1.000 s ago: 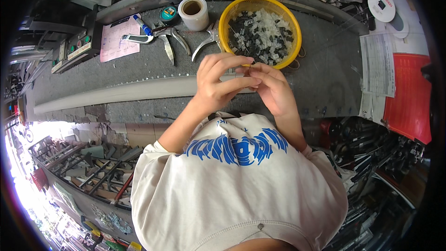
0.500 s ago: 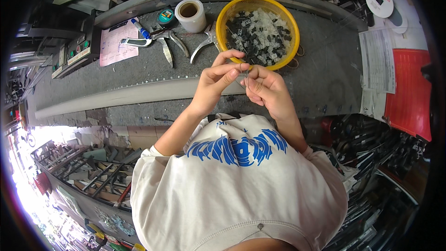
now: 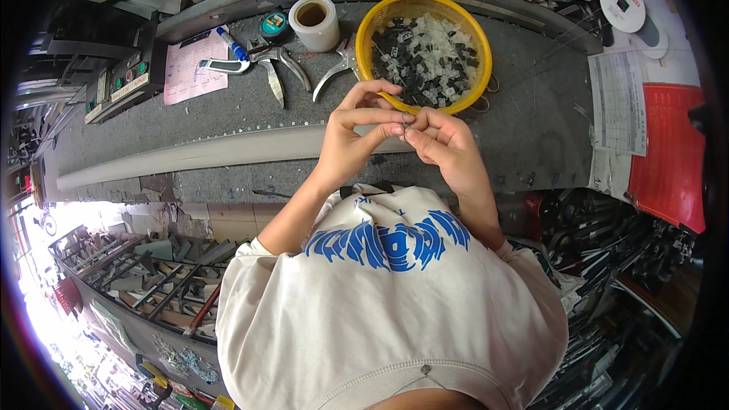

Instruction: The person assembles a long metal profile by inserting small black plastic clips into pre-drilled holes along its length. They pick clips from a yellow basket, align them with the holes, and press them into place one by one.

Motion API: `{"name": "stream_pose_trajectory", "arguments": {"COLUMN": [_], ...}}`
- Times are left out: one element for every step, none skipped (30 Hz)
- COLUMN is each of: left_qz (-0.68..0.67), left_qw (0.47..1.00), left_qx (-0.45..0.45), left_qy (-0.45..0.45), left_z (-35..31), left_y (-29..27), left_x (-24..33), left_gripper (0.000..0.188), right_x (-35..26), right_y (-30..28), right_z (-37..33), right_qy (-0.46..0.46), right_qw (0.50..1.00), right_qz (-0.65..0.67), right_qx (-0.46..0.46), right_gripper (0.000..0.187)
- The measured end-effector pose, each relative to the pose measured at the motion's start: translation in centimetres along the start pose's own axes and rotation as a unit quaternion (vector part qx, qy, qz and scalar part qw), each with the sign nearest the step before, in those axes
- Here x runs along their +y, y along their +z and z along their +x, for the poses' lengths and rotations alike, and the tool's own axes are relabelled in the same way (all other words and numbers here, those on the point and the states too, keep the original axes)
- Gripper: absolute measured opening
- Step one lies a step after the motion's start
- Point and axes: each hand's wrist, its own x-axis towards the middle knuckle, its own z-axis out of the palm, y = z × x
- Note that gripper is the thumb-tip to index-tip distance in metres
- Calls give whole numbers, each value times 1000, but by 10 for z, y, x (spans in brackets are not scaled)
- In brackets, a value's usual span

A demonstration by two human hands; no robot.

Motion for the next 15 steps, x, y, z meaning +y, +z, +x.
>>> {"name": "stream_pose_trajectory", "arguments": {"left_qz": [2, 4, 8, 13, -25, -62, -94, -108, -116, -125, -148, -170, -195, -195, -200], "left_qw": [1000, 1000, 1000, 1000, 999, 996, 991, 990, 989, 988, 983, 977, 971, 969, 968], "left_qx": [-10, -11, -10, -6, 9, 28, 42, 45, 43, 47, 44, 48, 50, 56, 59], "left_qy": [3, 3, 1, 5, -28, -57, -88, -83, -81, -84, -99, -118, -128, -137, -137], "left_z": [0, -1, -1, -1, -1, -2, -2, -3, -3, -4, -6, -8, -9, -9, -9], "left_y": [-1, -2, -2, -1, 0, 1, 3, 3, 4, 5, 7, 9, 11, 11, 12], "left_x": [-1, -3, -4, -4, -5, -5, -4, -2, 0, 2, 4, 6, 8, 8, 8], "left_gripper": [14, 12, 12, 11, 11, 12, 12, 13, 15, 16, 17, 19, 21, 22, 24], "right_x": [0, 0, 0, 1, 2, 2, 3, 3, 2, 2, 0, -2, -3, -5, -6], "right_y": [0, 0, 0, 1, 2, 3, 4, 4, 5, 6, 7, 7, 8, 9, 10], "right_z": [0, 0, 0, -1, -1, -1, -1, -1, -2, -2, -3, -4, -5, -6, -7], "right_qy": [8, 16, 23, 27, 14, -3, -21, -34, -48, -62, -67, -72, -75, -78, -78], "right_qw": [1000, 1000, 999, 999, 1000, 1000, 999, 998, 996, 993, 992, 991, 990, 990, 989], "right_qz": [5, 15, 24, 36, 13, -6, -21, -31, -36, -41, -46, -50, -44, -46, -39], "right_qx": [-4, -2, 1, 3, 13, 22, 34, 50, 70, 90, 95, 98, 109, 110, 120], "right_gripper": [14, 13, 13, 12, 11, 11, 13, 14, 16, 18, 17, 17, 17, 18, 18]}}
